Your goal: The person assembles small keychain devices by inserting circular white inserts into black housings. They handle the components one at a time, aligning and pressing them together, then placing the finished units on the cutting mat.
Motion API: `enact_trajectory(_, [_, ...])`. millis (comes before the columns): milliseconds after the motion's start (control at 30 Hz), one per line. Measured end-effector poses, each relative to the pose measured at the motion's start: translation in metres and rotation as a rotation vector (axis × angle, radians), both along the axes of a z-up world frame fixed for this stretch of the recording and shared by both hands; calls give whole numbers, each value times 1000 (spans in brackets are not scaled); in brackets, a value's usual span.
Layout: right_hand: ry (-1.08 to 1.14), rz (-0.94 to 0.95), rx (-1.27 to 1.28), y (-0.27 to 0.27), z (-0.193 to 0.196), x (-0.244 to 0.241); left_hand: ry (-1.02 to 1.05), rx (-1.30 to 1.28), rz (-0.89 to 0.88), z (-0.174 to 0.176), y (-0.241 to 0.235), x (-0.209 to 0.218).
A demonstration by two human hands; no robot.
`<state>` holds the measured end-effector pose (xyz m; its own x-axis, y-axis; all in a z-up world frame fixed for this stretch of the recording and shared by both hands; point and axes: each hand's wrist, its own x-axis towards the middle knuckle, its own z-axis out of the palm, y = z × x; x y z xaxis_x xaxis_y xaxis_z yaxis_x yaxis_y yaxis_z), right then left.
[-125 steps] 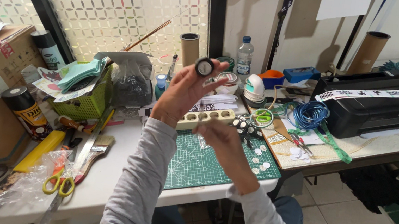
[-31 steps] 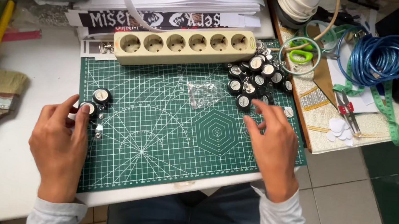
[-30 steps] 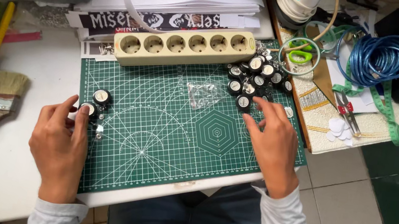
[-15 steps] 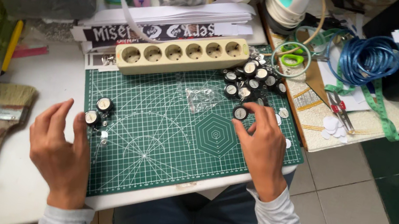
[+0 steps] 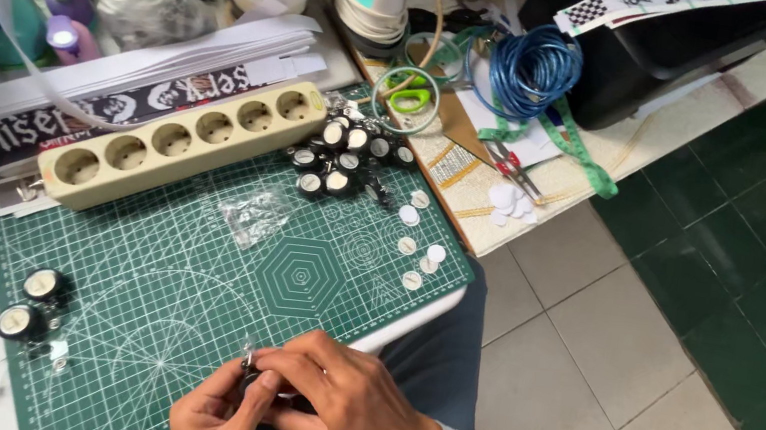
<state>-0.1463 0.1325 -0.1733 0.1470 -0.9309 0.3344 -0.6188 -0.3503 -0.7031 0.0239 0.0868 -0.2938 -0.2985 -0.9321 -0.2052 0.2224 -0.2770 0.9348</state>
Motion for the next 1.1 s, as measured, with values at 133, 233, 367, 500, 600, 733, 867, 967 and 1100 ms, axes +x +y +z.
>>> enact_trajectory(133, [-90,-184,144,-4,-6,-51,-18,60,57,-8,-3,1])
enact_trajectory(233, [19,-717,100,-43,-8,-135,82,95,106,9,-9,1])
enact_trajectory(367, [524,-830,-241,-63,-13,-227,300,265,58,56,-8,1])
enact_trajectory(500, [754,-814,-129,-71,-28,-259,550,210,-91,99,-15,0])
enact_trajectory(600, [802,-834,-88,-76,-41,-269,557,224,-127,122,-15,2])
enact_trajectory(733, [723,-825,-51,-77,-46,-288,580,208,-161,136,-16,7])
enact_trajectory(867, [665,-771,-119,-67,-26,-293,602,219,-182,139,-17,7])
enact_trajectory(967, [555,-757,-144,-54,3,-269,623,216,-192,140,-14,6])
enact_trajectory(1100, [222,-642,-49,-39,42,-204,623,233,-219,139,-13,2])
